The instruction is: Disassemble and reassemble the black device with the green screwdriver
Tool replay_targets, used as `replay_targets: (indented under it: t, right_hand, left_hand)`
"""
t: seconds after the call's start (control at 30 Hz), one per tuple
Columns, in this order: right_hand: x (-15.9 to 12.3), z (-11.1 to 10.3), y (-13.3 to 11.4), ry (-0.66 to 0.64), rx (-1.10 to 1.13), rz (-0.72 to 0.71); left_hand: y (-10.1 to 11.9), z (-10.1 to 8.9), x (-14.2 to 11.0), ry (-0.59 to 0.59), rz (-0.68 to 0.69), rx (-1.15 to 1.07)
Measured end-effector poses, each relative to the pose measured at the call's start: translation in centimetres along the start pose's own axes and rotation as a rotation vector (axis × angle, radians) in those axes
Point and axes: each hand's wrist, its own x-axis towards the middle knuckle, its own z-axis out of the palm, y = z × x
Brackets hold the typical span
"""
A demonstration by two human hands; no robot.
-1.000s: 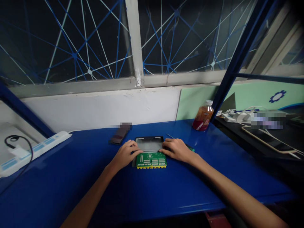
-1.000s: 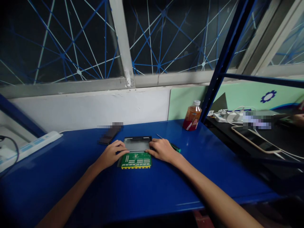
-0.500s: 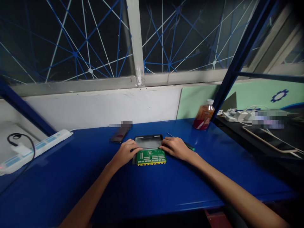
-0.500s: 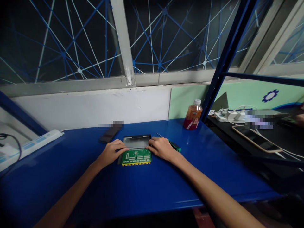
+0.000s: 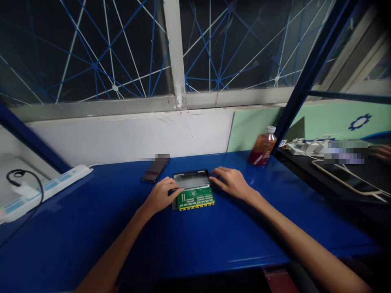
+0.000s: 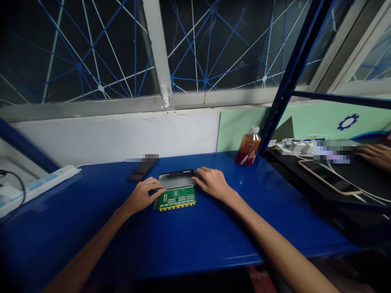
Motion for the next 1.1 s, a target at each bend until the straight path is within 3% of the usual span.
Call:
replay_targets:
  t: [0.1, 0.23, 0.37, 0.5, 0.6, 0.77, 0.93, 1.1]
  right_hand:
    - [-0.1, -1.9, 2.0, 0.005, -0.007, 0.137]
    - [-0.6, -2.9, 4.5, -0.234, -0.084, 0.355]
    - [-0.8, -2.5, 4.9, -0.366, -0.103, 0.339]
    - [-0.8, -1.9, 4.5, -0.360, -0.143, 0.338]
    - [-0.7, -2.1, 4.5, -0.238, -0.056, 0.270]
    - [-0.5, -3.2, 3.4, 0.155, 0.261, 0.157]
    - [-0.4, -3.4, 2.4, 0.271, 0.385, 0.106]
    - [-0.4, -3.0, 2.3, 0.476, 0.482, 0.145]
  left_hand:
    - [0.1, -0.2, 0.0, -0.019, -0.006, 0.007]
    - [0.1, -0.2, 0.1, -0.014, -0.011, -0.016]
    - [-0.1, -0.1, 0.2, -0.013, -0.019, -0.040]
    - [-0.2, 0.0, 0.2, -0.004, -0.019, -0.046]
    - [-0.3, 0.0, 0.2, -0.004, -0.020, -0.048]
    - [-0.3, 0.1, 0.1, -0.012, -0.025, -0.048]
    - [-0.4, 0.1, 0.1, -0.004, -0.029, -0.057]
    - [-0.4, 0.2, 0.1, -0.002, -0.020, -0.039]
